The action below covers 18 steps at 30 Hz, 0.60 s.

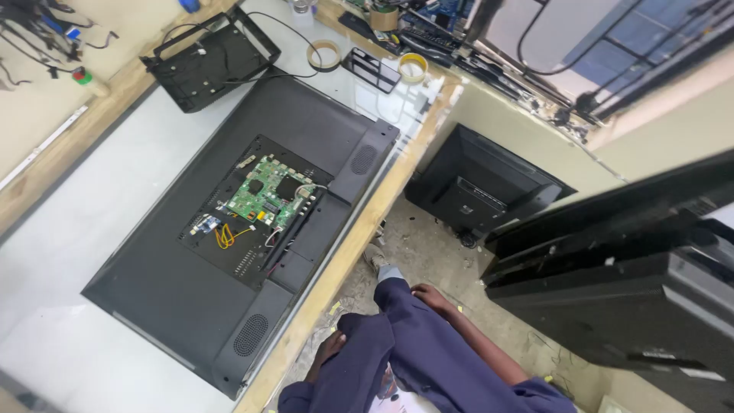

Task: The person assembles a television by attaching a circuit board and a back cover to the main unit. They align the components, press them into place, and secure the back cover onto the TV chassis on a workbench.

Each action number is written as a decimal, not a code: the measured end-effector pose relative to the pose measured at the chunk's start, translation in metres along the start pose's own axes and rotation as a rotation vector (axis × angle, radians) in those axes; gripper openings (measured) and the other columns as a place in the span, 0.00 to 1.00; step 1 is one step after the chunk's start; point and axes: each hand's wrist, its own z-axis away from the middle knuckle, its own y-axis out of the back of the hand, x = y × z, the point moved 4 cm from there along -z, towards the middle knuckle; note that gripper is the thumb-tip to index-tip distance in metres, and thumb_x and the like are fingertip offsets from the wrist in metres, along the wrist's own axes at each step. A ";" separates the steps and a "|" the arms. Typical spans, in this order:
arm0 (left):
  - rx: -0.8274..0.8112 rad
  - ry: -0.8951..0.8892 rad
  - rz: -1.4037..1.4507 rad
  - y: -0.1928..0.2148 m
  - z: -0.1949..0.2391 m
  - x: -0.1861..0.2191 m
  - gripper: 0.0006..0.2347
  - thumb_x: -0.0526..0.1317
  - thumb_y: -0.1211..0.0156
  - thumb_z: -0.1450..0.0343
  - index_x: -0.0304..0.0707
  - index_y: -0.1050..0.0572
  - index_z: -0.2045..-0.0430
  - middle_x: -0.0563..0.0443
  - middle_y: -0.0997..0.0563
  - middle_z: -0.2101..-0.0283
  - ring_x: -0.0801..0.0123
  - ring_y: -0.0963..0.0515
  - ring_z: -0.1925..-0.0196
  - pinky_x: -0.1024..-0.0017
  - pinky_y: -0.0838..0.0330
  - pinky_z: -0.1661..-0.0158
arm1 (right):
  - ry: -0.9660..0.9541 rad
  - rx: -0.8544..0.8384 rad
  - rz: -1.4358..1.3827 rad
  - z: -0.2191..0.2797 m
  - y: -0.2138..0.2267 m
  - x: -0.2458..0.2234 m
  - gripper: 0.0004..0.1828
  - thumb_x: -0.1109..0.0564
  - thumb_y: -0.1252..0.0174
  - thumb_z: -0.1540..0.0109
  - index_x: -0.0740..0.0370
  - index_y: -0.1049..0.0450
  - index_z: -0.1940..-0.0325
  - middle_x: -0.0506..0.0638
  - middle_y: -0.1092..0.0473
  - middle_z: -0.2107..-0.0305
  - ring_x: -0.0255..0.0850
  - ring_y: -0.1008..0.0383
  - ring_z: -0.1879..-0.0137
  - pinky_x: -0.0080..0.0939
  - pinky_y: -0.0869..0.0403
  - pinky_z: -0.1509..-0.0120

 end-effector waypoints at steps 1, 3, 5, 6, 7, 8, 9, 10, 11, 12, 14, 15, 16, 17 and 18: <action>0.032 0.014 0.020 0.012 0.006 -0.004 0.26 0.65 0.48 0.29 0.57 0.30 0.41 0.48 0.29 0.37 0.52 0.34 0.34 0.59 0.43 0.32 | 0.012 -0.036 0.013 0.001 0.006 -0.045 0.20 0.54 0.43 0.41 0.71 0.22 0.50 0.71 0.29 0.50 0.66 0.34 0.38 0.60 0.39 0.31; 0.146 0.066 0.107 -0.010 -0.002 -0.006 0.25 0.64 0.49 0.29 0.56 0.29 0.42 0.48 0.29 0.38 0.53 0.33 0.34 0.59 0.42 0.33 | 0.046 -0.455 0.341 0.010 0.009 -0.137 0.20 0.49 0.47 0.37 0.60 0.25 0.45 0.65 0.29 0.48 0.63 0.33 0.39 0.61 0.35 0.35; 0.283 0.121 0.212 -0.023 0.010 -0.005 0.25 0.64 0.49 0.29 0.55 0.28 0.43 0.48 0.28 0.38 0.53 0.32 0.35 0.60 0.41 0.35 | 0.068 -0.687 0.515 0.013 0.018 -0.225 0.21 0.47 0.48 0.37 0.58 0.26 0.44 0.63 0.29 0.48 0.62 0.33 0.39 0.61 0.35 0.35; 0.353 0.144 0.262 -0.030 0.003 -0.002 0.24 0.63 0.49 0.29 0.55 0.28 0.43 0.48 0.27 0.39 0.54 0.32 0.35 0.60 0.40 0.35 | 0.074 -0.853 0.660 0.013 0.022 -0.268 0.23 0.45 0.49 0.37 0.55 0.26 0.42 0.61 0.28 0.48 0.61 0.32 0.40 0.62 0.34 0.35; 0.412 0.154 0.293 -0.021 -0.001 0.005 0.24 0.63 0.49 0.29 0.55 0.28 0.44 0.48 0.27 0.39 0.54 0.31 0.35 0.61 0.40 0.36 | 0.105 -0.882 0.686 0.009 0.028 -0.321 0.23 0.45 0.49 0.37 0.55 0.26 0.42 0.61 0.28 0.48 0.61 0.32 0.40 0.62 0.34 0.35; 0.471 0.163 0.324 -0.015 -0.007 0.014 0.24 0.62 0.50 0.29 0.54 0.27 0.44 0.48 0.27 0.39 0.54 0.31 0.36 0.61 0.39 0.37 | 0.150 -1.050 0.707 0.011 0.031 -0.373 0.21 0.47 0.48 0.36 0.55 0.25 0.43 0.60 0.28 0.49 0.59 0.31 0.40 0.59 0.32 0.38; 0.513 0.191 0.354 -0.024 -0.001 0.015 0.23 0.62 0.50 0.29 0.54 0.27 0.45 0.48 0.26 0.40 0.55 0.30 0.36 0.61 0.39 0.38 | 0.173 -1.226 0.711 0.027 0.033 -0.412 0.19 0.49 0.47 0.35 0.55 0.25 0.43 0.60 0.27 0.50 0.57 0.30 0.41 0.55 0.29 0.40; 0.555 0.219 0.385 -0.032 0.008 0.019 0.23 0.61 0.50 0.29 0.54 0.27 0.45 0.48 0.26 0.40 0.55 0.30 0.36 0.62 0.38 0.38 | 0.183 -1.264 0.723 0.013 0.039 -0.441 0.19 0.49 0.47 0.35 0.55 0.25 0.43 0.60 0.27 0.50 0.57 0.30 0.41 0.55 0.29 0.40; 0.585 0.248 0.407 -0.039 0.019 0.024 0.23 0.61 0.50 0.29 0.53 0.26 0.46 0.48 0.25 0.40 0.56 0.30 0.36 0.62 0.38 0.39 | 0.294 -1.364 0.608 0.006 0.043 -0.474 0.21 0.45 0.47 0.35 0.58 0.25 0.44 0.61 0.27 0.51 0.58 0.28 0.43 0.58 0.30 0.42; 0.615 0.277 0.429 -0.046 0.029 0.029 0.23 0.61 0.51 0.29 0.53 0.26 0.46 0.48 0.25 0.41 0.56 0.29 0.36 0.62 0.37 0.40 | 0.403 -1.458 0.484 -0.002 0.047 -0.506 0.23 0.42 0.47 0.35 0.60 0.25 0.45 0.62 0.26 0.52 0.58 0.27 0.45 0.62 0.30 0.43; 0.673 0.314 0.463 -0.053 0.027 0.026 0.22 0.60 0.51 0.29 0.52 0.25 0.47 0.48 0.24 0.41 0.57 0.28 0.37 0.63 0.36 0.41 | 0.393 -1.340 0.409 -0.054 0.052 -0.557 0.20 0.48 0.46 0.36 0.61 0.24 0.46 0.60 0.24 0.54 0.52 0.27 0.46 0.58 0.29 0.43; 0.701 0.338 0.483 -0.060 0.030 0.027 0.22 0.59 0.51 0.29 0.52 0.25 0.47 0.48 0.24 0.42 0.57 0.28 0.37 0.63 0.36 0.42 | 0.371 -1.206 0.333 -0.080 0.055 -0.583 0.17 0.53 0.45 0.37 0.62 0.23 0.48 0.57 0.22 0.56 0.46 0.27 0.47 0.55 0.29 0.44; 0.728 0.361 0.503 -0.066 0.032 0.026 0.22 0.59 0.51 0.29 0.51 0.24 0.48 0.48 0.24 0.42 0.58 0.28 0.37 0.64 0.35 0.43 | 0.369 -1.229 0.333 -0.118 0.049 -0.590 0.17 0.53 0.45 0.37 0.62 0.23 0.48 0.57 0.22 0.56 0.46 0.27 0.47 0.55 0.29 0.44; 0.756 0.385 0.524 -0.074 0.033 0.025 0.21 0.58 0.52 0.29 0.51 0.24 0.48 0.48 0.23 0.42 0.58 0.27 0.38 0.64 0.35 0.43 | 0.465 -0.940 0.382 -0.167 0.046 -0.599 0.17 0.52 0.44 0.37 0.63 0.23 0.48 0.60 0.24 0.56 0.51 0.27 0.47 0.56 0.30 0.43; 0.784 0.409 0.544 -0.083 0.033 0.023 0.21 0.58 0.52 0.29 0.51 0.23 0.49 0.48 0.23 0.43 0.59 0.27 0.38 0.65 0.34 0.44 | 0.551 -0.646 0.421 -0.212 0.043 -0.609 0.17 0.52 0.43 0.36 0.64 0.24 0.48 0.63 0.25 0.56 0.56 0.27 0.46 0.57 0.32 0.42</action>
